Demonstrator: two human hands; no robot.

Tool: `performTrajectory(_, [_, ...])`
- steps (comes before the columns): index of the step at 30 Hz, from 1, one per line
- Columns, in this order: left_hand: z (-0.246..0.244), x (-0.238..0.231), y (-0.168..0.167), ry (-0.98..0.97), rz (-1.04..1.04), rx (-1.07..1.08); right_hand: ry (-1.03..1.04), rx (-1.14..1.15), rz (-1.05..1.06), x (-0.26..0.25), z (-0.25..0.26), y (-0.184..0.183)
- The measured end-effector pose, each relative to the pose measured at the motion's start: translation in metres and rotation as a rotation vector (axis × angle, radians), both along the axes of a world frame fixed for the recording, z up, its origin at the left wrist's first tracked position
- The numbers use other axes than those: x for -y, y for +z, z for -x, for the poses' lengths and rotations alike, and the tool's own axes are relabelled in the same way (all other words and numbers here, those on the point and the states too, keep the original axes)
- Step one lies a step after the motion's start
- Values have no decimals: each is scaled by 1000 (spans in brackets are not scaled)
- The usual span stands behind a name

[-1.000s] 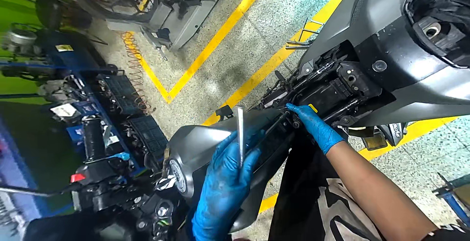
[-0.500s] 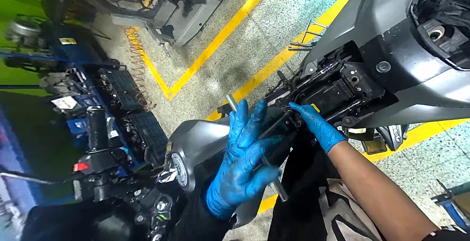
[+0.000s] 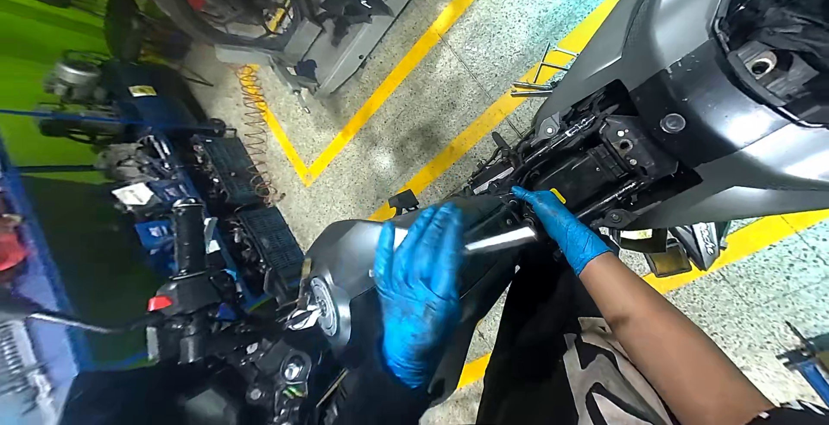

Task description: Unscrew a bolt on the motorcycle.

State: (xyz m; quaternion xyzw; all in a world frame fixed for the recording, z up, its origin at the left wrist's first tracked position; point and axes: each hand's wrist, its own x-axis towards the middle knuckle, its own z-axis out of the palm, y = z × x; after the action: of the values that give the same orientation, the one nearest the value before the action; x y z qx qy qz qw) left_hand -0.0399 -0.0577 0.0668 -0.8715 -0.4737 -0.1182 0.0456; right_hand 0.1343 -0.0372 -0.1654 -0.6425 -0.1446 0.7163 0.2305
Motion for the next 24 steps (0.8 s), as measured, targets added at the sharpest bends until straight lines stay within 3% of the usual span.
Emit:
performTrajectory(4, [-7,13,-3,-196,250,347,12,-5,-29,1,0,-1])
performTrajectory(6, [-1,8,-4,-188,313,481,18,7,-23,2,1,-4])
performTrajectory(8, [4,8,-4,-12,333,638,32,13,-8,1,1,-4])
performTrajectory(11, [-7,13,13,537,459,751,19,26,9,-1,3,0])
performTrajectory(13, [-19,11,24,761,569,758,7,26,27,-1,3,0])
performTrajectory(15, [-14,8,25,598,562,526,-6,23,34,0,1,0])
performTrajectory(18, [6,-2,14,186,241,175,-9,23,41,0,2,1])
performTrajectory(21, [10,-12,-9,30,11,149,-24,32,45,-2,3,4])
performTrajectory(24, [-2,-1,-9,-109,189,286,-36,46,51,-2,2,5])
